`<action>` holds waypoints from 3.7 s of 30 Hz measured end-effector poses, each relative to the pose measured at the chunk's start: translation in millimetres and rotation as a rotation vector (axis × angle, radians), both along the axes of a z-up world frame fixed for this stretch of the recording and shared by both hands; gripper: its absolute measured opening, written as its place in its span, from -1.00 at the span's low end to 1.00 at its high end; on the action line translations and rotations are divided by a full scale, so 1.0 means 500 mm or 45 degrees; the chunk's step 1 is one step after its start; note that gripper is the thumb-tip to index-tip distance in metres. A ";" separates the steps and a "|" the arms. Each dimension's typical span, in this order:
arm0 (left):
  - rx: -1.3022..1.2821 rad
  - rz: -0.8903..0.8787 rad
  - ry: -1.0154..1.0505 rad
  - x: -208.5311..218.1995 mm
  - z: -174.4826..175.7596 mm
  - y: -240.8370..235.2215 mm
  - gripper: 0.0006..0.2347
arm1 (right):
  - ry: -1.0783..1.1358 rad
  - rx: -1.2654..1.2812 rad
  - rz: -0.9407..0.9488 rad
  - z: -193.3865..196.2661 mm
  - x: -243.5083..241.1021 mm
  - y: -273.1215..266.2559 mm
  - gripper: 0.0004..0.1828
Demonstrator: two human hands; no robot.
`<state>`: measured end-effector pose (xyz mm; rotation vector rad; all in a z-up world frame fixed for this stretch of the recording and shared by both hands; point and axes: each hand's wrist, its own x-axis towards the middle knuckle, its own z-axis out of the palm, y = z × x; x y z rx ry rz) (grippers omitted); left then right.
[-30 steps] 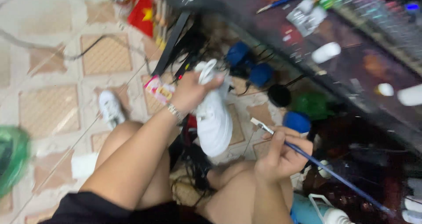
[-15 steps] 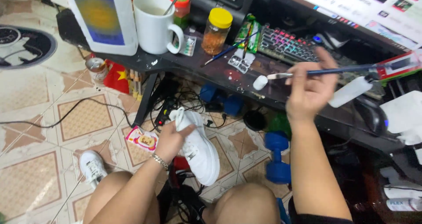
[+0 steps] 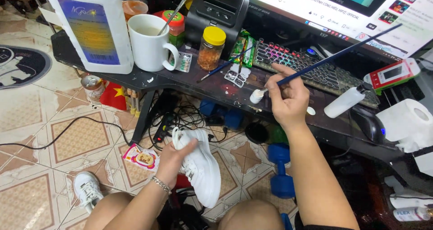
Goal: The person paints a white sneaker using a paintbrush and white paint. They repeatedly dip the brush into a small container on the desk and apply the paint to the shoe's upper and sole, rotating the shoe to cover different areas.
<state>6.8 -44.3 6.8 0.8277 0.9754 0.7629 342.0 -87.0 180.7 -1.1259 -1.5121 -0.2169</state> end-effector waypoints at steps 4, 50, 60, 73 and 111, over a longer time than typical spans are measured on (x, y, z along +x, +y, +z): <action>0.028 -0.106 0.083 -0.001 0.052 -0.020 -0.55 | 0.017 -0.034 0.025 -0.002 -0.001 0.002 -0.63; 0.357 0.127 -0.322 0.014 -0.085 0.124 -0.71 | 0.796 -0.174 0.187 -0.317 -0.406 -0.260 -0.67; 0.391 0.032 -0.336 0.025 -0.102 0.130 -0.71 | 0.532 0.001 0.143 -0.326 -0.396 -0.237 -0.72; 0.463 0.012 -0.399 0.019 -0.103 0.136 -0.71 | 0.302 0.184 0.249 -0.330 -0.406 -0.249 -0.66; 0.508 0.046 -0.581 0.005 -0.107 0.141 -0.72 | 0.306 0.100 0.112 -0.321 -0.421 -0.263 -0.62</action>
